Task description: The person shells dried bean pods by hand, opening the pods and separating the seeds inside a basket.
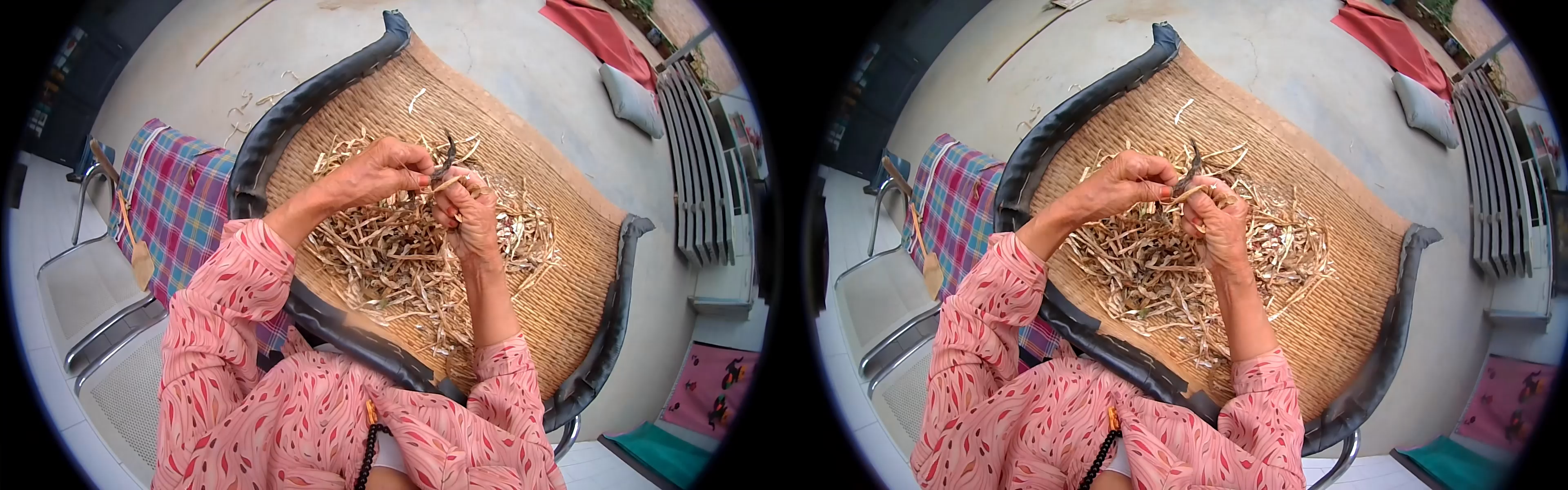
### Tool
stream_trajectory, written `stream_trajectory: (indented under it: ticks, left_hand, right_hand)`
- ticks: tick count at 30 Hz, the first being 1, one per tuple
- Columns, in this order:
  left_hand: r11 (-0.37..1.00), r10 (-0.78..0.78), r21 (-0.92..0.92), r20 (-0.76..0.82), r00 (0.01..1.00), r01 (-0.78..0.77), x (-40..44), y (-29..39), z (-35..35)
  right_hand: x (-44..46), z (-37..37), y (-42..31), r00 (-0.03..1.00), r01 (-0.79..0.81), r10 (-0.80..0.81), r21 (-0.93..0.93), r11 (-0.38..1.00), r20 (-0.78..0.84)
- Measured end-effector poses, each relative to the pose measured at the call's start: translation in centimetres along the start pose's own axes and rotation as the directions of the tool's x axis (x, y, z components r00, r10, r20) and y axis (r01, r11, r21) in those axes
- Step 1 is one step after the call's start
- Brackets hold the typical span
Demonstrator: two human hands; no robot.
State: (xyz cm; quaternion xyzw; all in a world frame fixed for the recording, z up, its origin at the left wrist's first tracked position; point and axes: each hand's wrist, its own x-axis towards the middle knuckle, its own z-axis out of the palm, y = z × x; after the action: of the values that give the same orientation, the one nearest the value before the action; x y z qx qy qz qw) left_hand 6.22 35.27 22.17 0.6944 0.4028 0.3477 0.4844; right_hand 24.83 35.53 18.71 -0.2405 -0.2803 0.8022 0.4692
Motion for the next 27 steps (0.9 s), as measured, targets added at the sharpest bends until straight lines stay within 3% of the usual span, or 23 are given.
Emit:
stream_trajectory:
  ticks: [9, 13, 16, 19, 22, 27]
  left_hand:
    - [0.992, -0.069, 0.103, -0.027, 0.997, 0.071, -0.3, 1.1, 0.5]
    - [0.984, -0.063, 0.166, -0.033, 0.997, 0.067, -0.4, 1.6, 0.5]
    - [0.992, -0.048, 0.116, -0.053, 0.997, 0.054, -0.4, 0.7, 0.6]
    - [0.991, -0.122, -0.063, -0.059, 0.991, 0.119, -0.4, 0.7, 0.3]
    - [0.901, -0.224, -0.389, -0.029, 0.974, 0.195, -0.4, 0.5, -0.3]
    - [0.895, -0.244, -0.389, -0.015, 0.97, 0.219, -0.4, 0.5, -0.6]
  right_hand:
    - [0.0, 0.2, -0.1, 1.0, -0.001, 0.002, -0.047, 0.999, 0.014]
    - [-0.3, 0.6, -0.2, 0.999, 0.046, -0.043, -0.172, 0.984, 0.022]
    - [-0.3, 0.8, -0.1, 0.996, 0.085, -0.081, -0.248, 0.965, 0.027]
    - [-0.4, 1.0, -0.4, 0.998, 0.062, -0.056, -0.213, 0.975, 0.031]
    - [-0.4, 0.8, -0.8, 0.999, 0.011, -0.006, -0.156, 0.988, 0.033]
    - [-0.5, 0.7, -0.9, 0.999, 0.026, -0.02, -0.199, 0.98, 0.035]
